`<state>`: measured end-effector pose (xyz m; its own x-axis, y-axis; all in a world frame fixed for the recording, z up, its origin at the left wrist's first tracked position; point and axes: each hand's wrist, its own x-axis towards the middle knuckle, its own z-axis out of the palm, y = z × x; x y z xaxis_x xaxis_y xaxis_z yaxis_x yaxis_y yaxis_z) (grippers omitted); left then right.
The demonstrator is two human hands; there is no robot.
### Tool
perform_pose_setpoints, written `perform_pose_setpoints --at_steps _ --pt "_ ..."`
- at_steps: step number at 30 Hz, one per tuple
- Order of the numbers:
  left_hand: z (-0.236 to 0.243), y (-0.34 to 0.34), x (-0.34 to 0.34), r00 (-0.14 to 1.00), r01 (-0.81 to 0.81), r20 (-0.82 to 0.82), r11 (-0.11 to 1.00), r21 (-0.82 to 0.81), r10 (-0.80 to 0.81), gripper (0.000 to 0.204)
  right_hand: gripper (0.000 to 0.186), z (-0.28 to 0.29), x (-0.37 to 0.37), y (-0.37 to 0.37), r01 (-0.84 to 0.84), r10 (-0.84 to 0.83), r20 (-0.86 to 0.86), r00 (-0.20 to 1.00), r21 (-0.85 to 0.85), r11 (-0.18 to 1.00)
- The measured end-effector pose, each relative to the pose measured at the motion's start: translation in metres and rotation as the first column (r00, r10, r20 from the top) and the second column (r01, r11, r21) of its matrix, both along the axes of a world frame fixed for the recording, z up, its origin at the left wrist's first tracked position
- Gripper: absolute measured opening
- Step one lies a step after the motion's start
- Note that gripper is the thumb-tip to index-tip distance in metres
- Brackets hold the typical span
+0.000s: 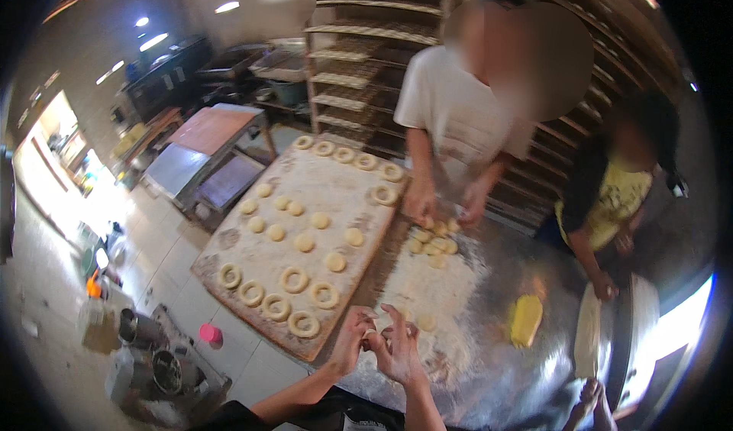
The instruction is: The person shapes small dough pieces into ring shapes by hand and places them on a floured wooden board. Two coworkers assist by rolling and cutting dough nearby.
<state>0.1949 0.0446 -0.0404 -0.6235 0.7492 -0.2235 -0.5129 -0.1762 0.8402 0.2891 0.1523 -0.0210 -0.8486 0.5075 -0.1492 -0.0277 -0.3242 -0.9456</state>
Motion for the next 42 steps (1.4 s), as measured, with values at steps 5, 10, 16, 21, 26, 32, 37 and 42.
perform_pose_setpoints --at_steps 5,10,16,21,26,32,37,42 --pt "0.017 -0.031 -0.027 0.366 -0.270 -0.930 0.953 -0.137 -0.030 0.027 0.063 0.013 -0.036 -0.024 -0.128 0.174 -0.217 0.960 0.211 0.969" --pt "0.030 -0.068 -0.059 0.405 -0.295 -0.914 0.948 -0.116 0.015 0.026 0.065 0.028 -0.076 -0.047 -0.342 0.158 -0.521 0.839 -0.281 0.897" --pt "0.039 -0.107 -0.108 0.715 -0.446 -0.612 0.895 -0.026 0.338 0.021 0.081 0.048 -0.147 -0.096 -0.316 0.218 -0.345 0.913 -0.262 0.912" --pt "0.031 -0.144 -0.166 0.297 -0.538 -0.878 0.825 0.170 0.375 0.017 0.079 0.050 -0.210 -0.125 -0.422 0.501 0.109 0.859 0.705 0.570" --pt "0.027 -0.174 -0.206 0.414 -0.628 -0.825 0.777 0.047 0.385 0.015 0.066 0.037 -0.264 -0.152 -0.405 0.430 0.040 0.902 0.422 0.811" --pt "0.030 -0.205 -0.249 0.420 -0.668 -0.822 0.744 0.007 0.384 0.014 0.056 0.018 -0.320 -0.176 -0.413 0.425 -0.100 0.899 0.123 0.902" --pt "0.034 -0.227 -0.276 0.505 -0.694 -0.783 0.710 -0.118 0.364 0.011 0.055 0.021 -0.349 -0.186 -0.579 0.546 -0.348 0.762 0.012 0.815" --pt "0.038 -0.237 -0.298 0.607 -0.648 -0.718 0.735 -0.199 0.341 0.021 0.078 0.020 -0.381 -0.205 -0.551 0.642 0.075 0.763 0.594 0.586"
